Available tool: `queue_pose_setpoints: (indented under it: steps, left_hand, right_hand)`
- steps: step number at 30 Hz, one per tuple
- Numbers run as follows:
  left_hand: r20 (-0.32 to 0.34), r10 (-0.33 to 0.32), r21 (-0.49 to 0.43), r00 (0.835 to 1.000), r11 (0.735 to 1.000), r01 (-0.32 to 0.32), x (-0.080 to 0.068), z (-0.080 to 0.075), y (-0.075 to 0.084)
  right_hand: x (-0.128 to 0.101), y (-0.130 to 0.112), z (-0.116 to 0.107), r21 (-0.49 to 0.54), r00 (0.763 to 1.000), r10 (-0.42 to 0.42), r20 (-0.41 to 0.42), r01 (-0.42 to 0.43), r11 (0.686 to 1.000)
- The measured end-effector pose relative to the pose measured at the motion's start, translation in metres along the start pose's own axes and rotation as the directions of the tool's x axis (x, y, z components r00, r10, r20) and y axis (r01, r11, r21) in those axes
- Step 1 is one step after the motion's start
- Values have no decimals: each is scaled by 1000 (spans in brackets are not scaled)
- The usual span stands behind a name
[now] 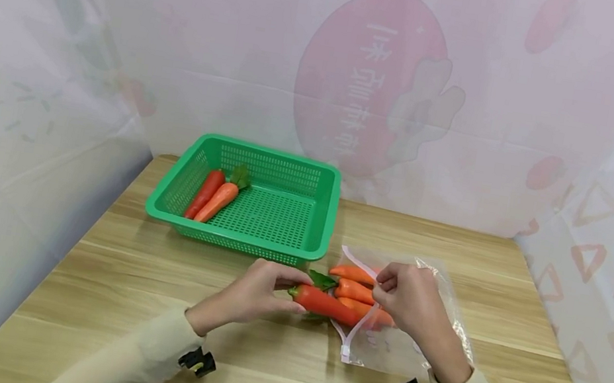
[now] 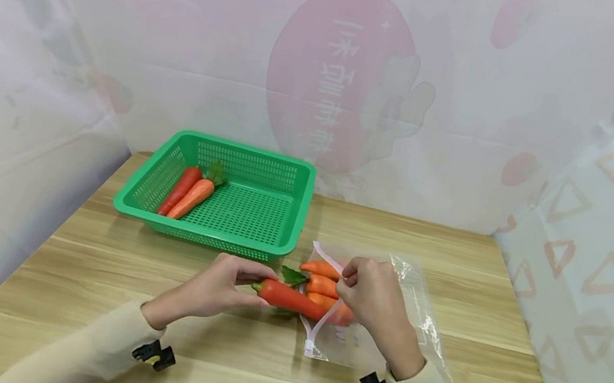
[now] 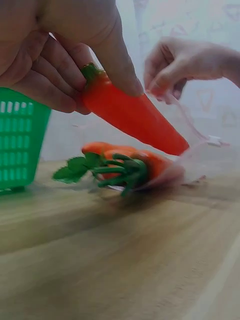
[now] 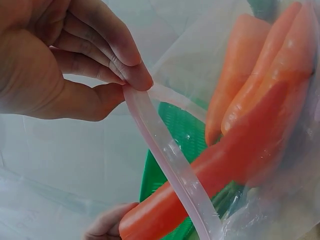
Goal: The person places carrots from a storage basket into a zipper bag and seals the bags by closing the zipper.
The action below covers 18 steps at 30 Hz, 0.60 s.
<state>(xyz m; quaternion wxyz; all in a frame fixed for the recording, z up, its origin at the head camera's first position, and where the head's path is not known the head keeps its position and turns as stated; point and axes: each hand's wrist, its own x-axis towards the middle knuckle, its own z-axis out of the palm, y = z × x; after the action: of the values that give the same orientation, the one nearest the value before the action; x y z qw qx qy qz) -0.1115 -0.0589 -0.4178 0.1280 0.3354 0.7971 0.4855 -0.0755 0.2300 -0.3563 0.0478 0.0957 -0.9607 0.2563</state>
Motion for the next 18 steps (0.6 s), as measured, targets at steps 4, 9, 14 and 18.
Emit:
queue_pose_setpoints:
  steps: [4,9,14,18]
  left_hand:
    - [16,44,50,999,998,-45,6,15,1]
    - [11,99,208,995,973,-99,13,33,2]
    - [21,116,307,993,945,-117,18,48,0]
    - [36,99,336,994,936,-105,22,58,0]
  right_hand:
    - [1,0,1,-2,1000,11,4,-10,1000]
    - [1,-1,4,1,1000,23,16,-23,1000]
    - [1,-1,7,-6,1000,23,17,-22,1000]
    - [1,-1,7,-7,999,27,19,-26,1000]
